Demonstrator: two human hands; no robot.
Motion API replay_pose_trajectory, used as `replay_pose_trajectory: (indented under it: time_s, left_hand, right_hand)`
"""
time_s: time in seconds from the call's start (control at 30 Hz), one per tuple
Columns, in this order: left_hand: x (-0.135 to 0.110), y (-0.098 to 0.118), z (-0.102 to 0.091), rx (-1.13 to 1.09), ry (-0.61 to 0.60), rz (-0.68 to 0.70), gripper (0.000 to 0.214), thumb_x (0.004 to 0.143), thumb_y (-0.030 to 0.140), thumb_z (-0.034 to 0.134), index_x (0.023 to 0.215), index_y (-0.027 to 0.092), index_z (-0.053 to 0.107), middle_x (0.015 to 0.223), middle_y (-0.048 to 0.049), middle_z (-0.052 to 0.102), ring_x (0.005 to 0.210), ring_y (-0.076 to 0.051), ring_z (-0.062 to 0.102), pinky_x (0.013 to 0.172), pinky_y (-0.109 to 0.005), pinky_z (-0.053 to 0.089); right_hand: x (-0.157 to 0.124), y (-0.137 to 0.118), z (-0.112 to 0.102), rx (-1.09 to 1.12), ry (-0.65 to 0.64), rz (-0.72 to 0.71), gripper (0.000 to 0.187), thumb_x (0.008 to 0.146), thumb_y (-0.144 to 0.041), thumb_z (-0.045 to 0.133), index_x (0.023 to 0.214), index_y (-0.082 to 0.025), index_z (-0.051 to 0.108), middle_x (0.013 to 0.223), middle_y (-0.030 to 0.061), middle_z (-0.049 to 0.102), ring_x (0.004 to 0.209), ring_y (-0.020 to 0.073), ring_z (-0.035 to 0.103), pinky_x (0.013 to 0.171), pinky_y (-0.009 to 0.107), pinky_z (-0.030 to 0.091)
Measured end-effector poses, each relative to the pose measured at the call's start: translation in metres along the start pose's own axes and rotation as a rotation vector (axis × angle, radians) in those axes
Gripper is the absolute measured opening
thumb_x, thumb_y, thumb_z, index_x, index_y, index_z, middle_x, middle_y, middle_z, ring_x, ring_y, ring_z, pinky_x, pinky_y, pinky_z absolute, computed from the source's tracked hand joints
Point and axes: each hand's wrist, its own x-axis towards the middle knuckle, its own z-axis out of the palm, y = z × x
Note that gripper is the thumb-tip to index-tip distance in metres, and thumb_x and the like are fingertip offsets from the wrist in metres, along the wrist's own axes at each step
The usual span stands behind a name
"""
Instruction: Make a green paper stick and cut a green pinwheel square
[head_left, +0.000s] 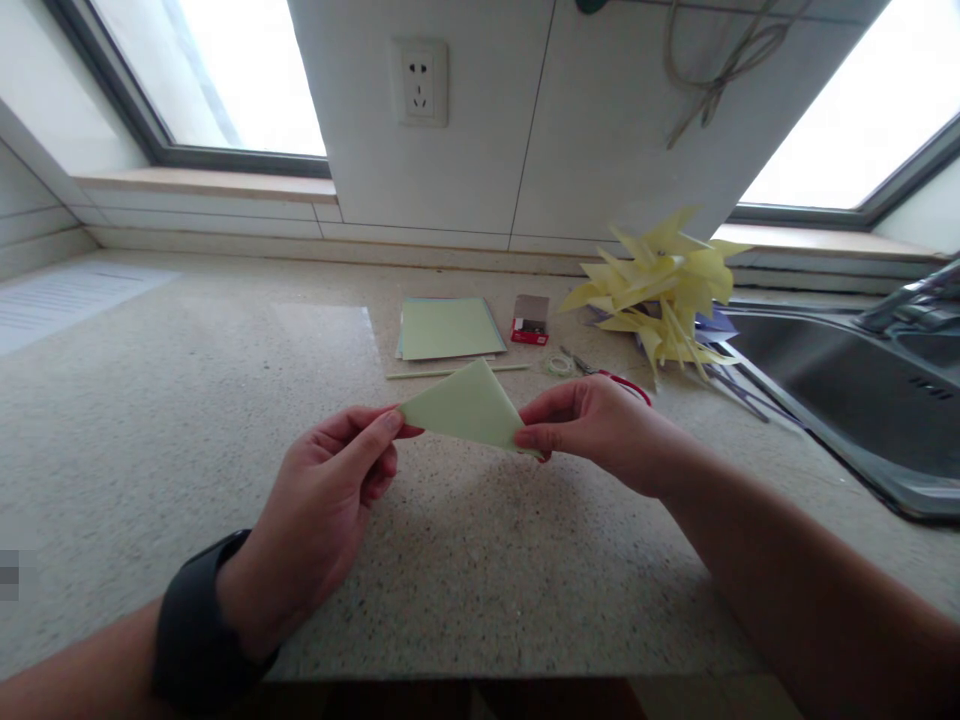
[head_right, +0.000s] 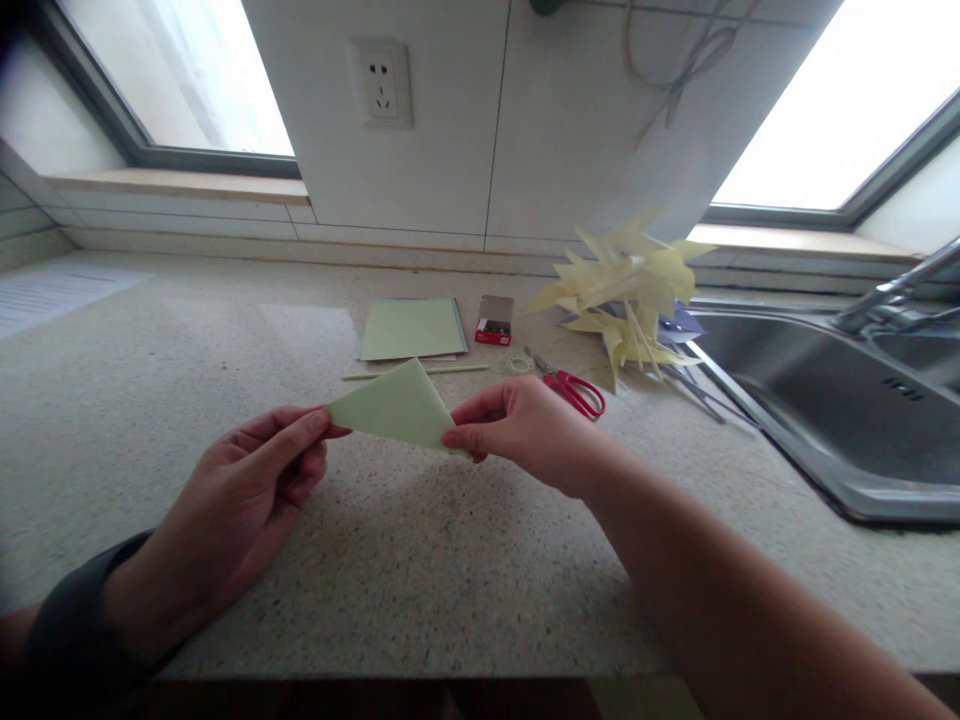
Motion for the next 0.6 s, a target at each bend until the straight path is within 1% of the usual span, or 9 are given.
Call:
replay_pose_trajectory:
  time_s: [0.13, 0.33, 0.5, 0.6]
  left_hand:
    - [0.0013, -0.0001, 0.0001, -0.011, 0.006, 0.007, 0.019, 0.072, 0.028, 0.086, 0.08, 0.015, 0.075, 0.068, 0.0004, 0.067, 0.052, -0.005, 0.046, 0.043, -0.012, 0.033]
    - [0.0001, 0.0002, -0.0005, -0.015, 0.004, 0.005, 0.017, 0.072, 0.027, 0.086, 0.081, 0.016, 0.076, 0.073, -0.0008, 0.071, 0.053, -0.004, 0.047, 0.044, -0.012, 0.034]
    - [-0.0007, 0.0006, -0.001, -0.014, 0.005, 0.016, 0.017, 0.073, 0.028, 0.085, 0.079, 0.015, 0.076, 0.071, -0.0001, 0.069, 0.052, -0.004, 0.045, 0.043, -0.012, 0.033]
    - [-0.0004, -0.0004, -0.0015, -0.011, 0.006, 0.018, 0.017, 0.073, 0.027, 0.085, 0.08, 0.015, 0.076, 0.073, -0.0008, 0.07, 0.052, -0.004, 0.046, 0.043, -0.012, 0.033]
  right_hand:
    - [0.0004, 0.0006, -0.001, -0.024, -0.028, 0.006, 0.015, 0.075, -0.035, 0.082, 0.084, -0.023, 0.082, 0.072, 0.0014, 0.073, 0.064, 0.0132, 0.061, 0.061, 0.026, 0.048]
    - [-0.0007, -0.001, -0.0036, -0.029, 0.01, -0.007, 0.015, 0.071, -0.035, 0.084, 0.081, -0.025, 0.081, 0.072, 0.0019, 0.074, 0.064, 0.0154, 0.063, 0.061, 0.029, 0.051]
    - [-0.0003, 0.0006, -0.004, -0.042, -0.058, 0.009, 0.015, 0.075, -0.029, 0.081, 0.089, -0.024, 0.08, 0.083, 0.0021, 0.078, 0.072, 0.0159, 0.068, 0.069, 0.029, 0.053]
    - [0.0001, 0.0001, -0.0049, -0.056, -0.024, 0.013, 0.012, 0.074, -0.027, 0.081, 0.086, -0.023, 0.08, 0.078, 0.0017, 0.077, 0.07, 0.016, 0.067, 0.067, 0.03, 0.053]
